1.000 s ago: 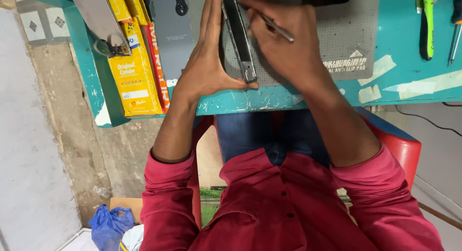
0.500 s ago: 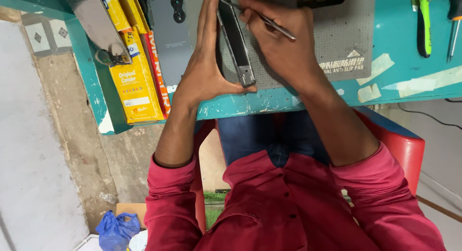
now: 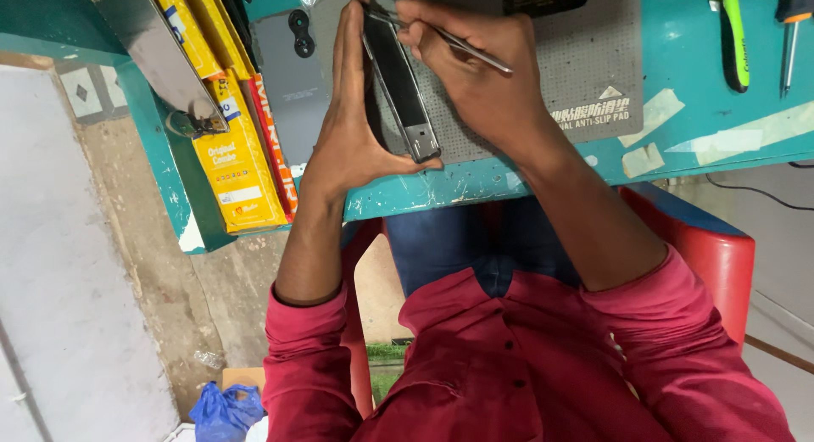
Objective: The person is repairing a smartphone. They use tweezers to remove small components from the device's frame and apply a liquid from a bottle to the edges. They also use a brush to clean the interior of the phone.
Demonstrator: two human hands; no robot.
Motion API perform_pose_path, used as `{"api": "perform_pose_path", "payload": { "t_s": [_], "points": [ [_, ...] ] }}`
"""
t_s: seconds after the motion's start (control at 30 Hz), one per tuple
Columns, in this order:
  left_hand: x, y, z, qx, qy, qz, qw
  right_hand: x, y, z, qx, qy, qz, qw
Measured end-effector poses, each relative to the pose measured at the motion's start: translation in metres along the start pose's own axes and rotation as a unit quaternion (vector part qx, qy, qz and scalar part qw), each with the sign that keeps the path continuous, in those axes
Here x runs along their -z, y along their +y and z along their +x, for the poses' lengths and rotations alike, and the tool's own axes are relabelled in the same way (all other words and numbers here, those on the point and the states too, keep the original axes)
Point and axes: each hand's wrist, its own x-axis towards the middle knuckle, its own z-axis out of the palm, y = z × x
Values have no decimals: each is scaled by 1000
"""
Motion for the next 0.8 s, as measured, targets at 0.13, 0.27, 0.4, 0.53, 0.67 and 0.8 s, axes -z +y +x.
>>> {"api": "perform_pose_path", "payload": {
  "t_s": [0.13,0.27,0.4,0.53,0.67,0.8],
  "points": [
    [2,0,-3,11,-4,4,1000,2,4,0,2,1,-62,998],
    [1,6,2,-1,0,-4,1000,5,1,-1,-14,-13,-74,997],
    [2,7,1,-2,0,-7,1000,5,-4,-4,-11,-10,-72,997],
    [3,10,3,3,-1,-4,1000,3,-6,2,-5,-5,-89,996],
    [2,8,3,-4,2,-1,1000,3,-12,7,-23,-11,-83,996],
    [2,5,1,-8,3,1,1000,6,-9,9,14,-25,-72,997]
  ]
}}
